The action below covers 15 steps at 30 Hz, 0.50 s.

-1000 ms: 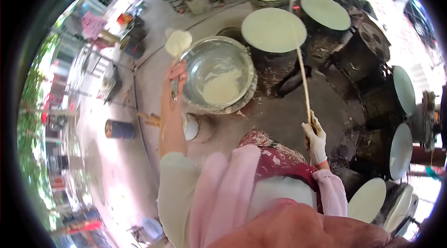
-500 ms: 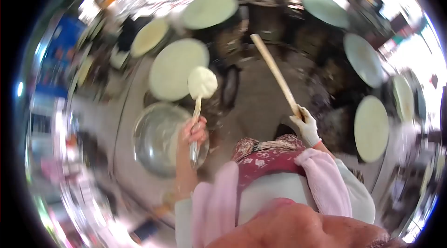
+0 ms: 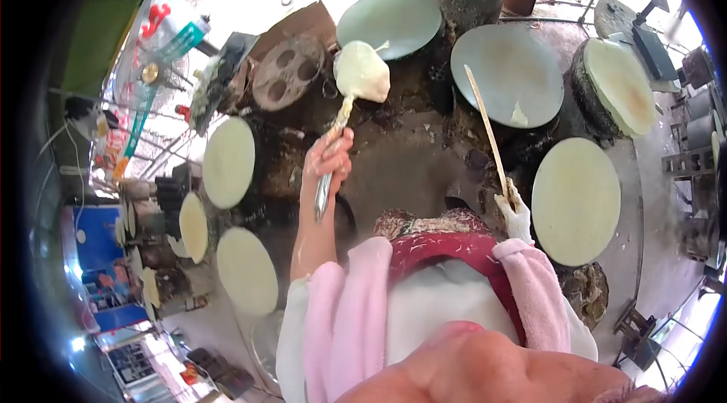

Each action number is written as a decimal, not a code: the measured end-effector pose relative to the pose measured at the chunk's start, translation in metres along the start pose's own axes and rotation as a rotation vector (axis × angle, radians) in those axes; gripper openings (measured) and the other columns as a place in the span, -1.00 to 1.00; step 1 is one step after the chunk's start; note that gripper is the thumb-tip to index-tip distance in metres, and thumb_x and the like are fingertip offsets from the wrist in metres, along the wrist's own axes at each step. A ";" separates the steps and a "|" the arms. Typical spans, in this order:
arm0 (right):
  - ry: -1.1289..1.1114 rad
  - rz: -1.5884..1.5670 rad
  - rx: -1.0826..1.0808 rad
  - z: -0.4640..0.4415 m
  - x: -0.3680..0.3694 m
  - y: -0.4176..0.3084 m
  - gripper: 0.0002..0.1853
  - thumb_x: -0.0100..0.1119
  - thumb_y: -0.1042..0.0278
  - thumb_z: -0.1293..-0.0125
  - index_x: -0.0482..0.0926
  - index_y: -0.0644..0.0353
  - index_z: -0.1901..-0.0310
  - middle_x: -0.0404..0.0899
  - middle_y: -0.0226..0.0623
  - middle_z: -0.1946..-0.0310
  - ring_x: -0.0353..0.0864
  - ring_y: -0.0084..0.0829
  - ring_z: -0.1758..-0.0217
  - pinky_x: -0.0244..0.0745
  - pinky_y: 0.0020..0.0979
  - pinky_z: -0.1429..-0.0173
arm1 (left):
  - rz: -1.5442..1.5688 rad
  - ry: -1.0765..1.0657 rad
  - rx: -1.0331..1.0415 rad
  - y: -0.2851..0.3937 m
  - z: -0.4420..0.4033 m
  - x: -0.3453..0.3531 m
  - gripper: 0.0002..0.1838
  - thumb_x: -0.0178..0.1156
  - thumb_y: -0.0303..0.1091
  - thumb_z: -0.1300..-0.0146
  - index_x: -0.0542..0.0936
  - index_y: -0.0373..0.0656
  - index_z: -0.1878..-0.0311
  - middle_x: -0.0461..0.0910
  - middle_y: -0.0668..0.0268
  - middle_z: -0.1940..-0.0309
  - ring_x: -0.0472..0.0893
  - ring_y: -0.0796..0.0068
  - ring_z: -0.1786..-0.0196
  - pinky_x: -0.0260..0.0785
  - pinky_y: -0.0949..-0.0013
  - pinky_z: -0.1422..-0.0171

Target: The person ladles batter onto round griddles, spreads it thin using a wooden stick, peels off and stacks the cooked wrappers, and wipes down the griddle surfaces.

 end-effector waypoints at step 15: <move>0.129 0.250 -0.301 -0.352 0.219 -0.108 -0.35 0.19 0.27 -0.40 0.22 0.28 -0.44 0.38 -0.07 -0.38 0.36 -0.46 -0.43 0.18 -0.50 -0.45 | -1.000 0.259 0.077 0.196 -0.445 -0.047 -0.67 -0.02 -0.20 -0.49 0.46 -0.36 0.18 0.32 0.46 0.63 0.28 0.65 0.69 0.12 0.47 0.56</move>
Point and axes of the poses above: each hand's wrist, its own z-axis away from the middle knuckle, its own x-axis out of the palm, y = z × x, the point moved 2 cm from there along -z, towards the middle knuckle
